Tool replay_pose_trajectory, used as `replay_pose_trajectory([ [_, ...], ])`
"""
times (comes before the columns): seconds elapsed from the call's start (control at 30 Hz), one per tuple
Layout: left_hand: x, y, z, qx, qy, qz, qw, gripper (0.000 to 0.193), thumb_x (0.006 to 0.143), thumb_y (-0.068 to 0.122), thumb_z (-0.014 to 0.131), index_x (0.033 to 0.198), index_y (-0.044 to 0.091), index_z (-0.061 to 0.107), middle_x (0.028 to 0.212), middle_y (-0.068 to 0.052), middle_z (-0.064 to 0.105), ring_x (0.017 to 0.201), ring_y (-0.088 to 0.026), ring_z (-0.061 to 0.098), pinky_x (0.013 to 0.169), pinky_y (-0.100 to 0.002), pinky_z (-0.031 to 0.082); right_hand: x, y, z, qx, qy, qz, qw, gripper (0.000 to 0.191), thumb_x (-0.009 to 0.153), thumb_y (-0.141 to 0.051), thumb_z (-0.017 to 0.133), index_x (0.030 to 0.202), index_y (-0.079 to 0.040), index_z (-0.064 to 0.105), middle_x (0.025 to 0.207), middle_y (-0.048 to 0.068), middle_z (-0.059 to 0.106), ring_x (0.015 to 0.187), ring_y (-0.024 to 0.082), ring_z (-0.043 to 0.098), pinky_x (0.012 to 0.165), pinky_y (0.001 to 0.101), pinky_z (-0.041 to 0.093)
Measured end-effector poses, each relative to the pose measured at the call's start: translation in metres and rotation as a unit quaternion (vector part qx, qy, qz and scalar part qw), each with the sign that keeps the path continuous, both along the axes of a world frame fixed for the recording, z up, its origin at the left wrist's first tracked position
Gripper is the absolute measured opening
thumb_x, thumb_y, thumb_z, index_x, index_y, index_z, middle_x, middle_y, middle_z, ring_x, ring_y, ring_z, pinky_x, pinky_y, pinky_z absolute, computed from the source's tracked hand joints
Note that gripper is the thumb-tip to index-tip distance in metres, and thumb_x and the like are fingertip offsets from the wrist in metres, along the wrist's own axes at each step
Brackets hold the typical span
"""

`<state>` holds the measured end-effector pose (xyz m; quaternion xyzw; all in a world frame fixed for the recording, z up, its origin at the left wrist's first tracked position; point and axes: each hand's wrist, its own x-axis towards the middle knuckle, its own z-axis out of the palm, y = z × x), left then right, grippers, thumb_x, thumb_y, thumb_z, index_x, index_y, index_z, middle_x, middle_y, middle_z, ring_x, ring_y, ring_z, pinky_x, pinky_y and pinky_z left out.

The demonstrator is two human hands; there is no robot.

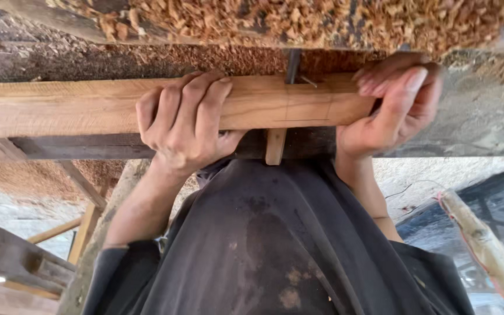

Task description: The person repeatedly presses a wooden plank against a fixed metal blade to shave and shape its surface. They reposition the plank multiple times to work different sections, producing wood shavings that accumulate on the workbench.

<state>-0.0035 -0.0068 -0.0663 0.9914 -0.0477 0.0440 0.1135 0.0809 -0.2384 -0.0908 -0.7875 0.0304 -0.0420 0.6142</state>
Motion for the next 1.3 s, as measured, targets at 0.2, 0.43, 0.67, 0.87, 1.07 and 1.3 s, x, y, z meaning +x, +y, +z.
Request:
replay_pose_trajectory([
  [0.2,0.008,0.005,-0.008,-0.002,-0.061,0.011,0.998,0.038,0.1,0.042,0.058,0.112,0.01,0.072,0.102,-0.008,0.076,0.091,-0.024,0.071,0.087,-0.039,0.047,-0.002,0.005,-0.017,0.189,0.003,-0.008,0.982,0.028,0.115,-0.022,0.053,0.094,-0.004,0.049,0.075,0.009,0.054,0.063,0.015,0.048,0.064,0.0315,0.048],
  [0.43,0.006,0.007,-0.016,-0.019,-0.075,0.016,0.997,0.027,0.104,0.03,0.057,0.116,0.01,0.071,0.108,-0.007,0.078,0.094,-0.021,0.072,0.084,-0.038,0.048,-0.001,0.006,-0.023,0.135,-0.028,-0.036,0.99,0.03,0.113,-0.023,0.053,0.089,-0.005,0.051,0.074,0.008,0.052,0.056,0.012,0.048,0.056,0.0298,0.048],
  [0.67,0.003,0.003,-0.017,0.003,-0.065,-0.008,0.998,0.034,0.104,0.038,0.058,0.114,0.009,0.072,0.105,-0.007,0.076,0.088,-0.019,0.068,0.079,-0.038,0.046,-0.008,-0.005,-0.018,0.211,0.028,-0.043,0.976,0.03,0.116,-0.02,0.055,0.093,-0.002,0.05,0.075,0.01,0.051,0.061,0.016,0.047,0.062,0.0316,0.046],
  [0.87,0.004,0.004,-0.02,0.012,-0.059,-0.019,0.998,0.039,0.101,0.041,0.055,0.113,0.009,0.074,0.105,-0.007,0.077,0.09,-0.02,0.07,0.079,-0.039,0.046,-0.006,-0.009,-0.026,0.187,0.02,-0.055,0.981,0.027,0.114,-0.019,0.054,0.093,-0.003,0.049,0.075,0.01,0.052,0.061,0.017,0.049,0.064,0.0329,0.049],
  [1.07,0.005,0.006,-0.025,0.003,-0.084,-0.008,0.996,0.036,0.108,0.041,0.054,0.117,0.011,0.073,0.109,-0.005,0.076,0.094,-0.019,0.072,0.085,-0.036,0.047,-0.011,-0.013,-0.036,0.189,-0.011,-0.035,0.981,0.028,0.116,-0.019,0.05,0.095,-0.002,0.05,0.076,0.009,0.051,0.064,0.016,0.048,0.066,0.0322,0.05],
  [1.3,-0.001,0.017,-0.019,0.013,-0.054,-0.024,0.998,0.047,0.111,0.054,0.054,0.12,0.011,0.072,0.114,-0.004,0.077,0.098,-0.019,0.071,0.089,-0.037,0.047,-0.008,0.0,-0.031,0.191,-0.025,-0.008,0.981,0.024,0.111,-0.018,0.052,0.092,-0.004,0.049,0.07,0.009,0.051,0.056,0.013,0.046,0.057,0.0287,0.046],
])
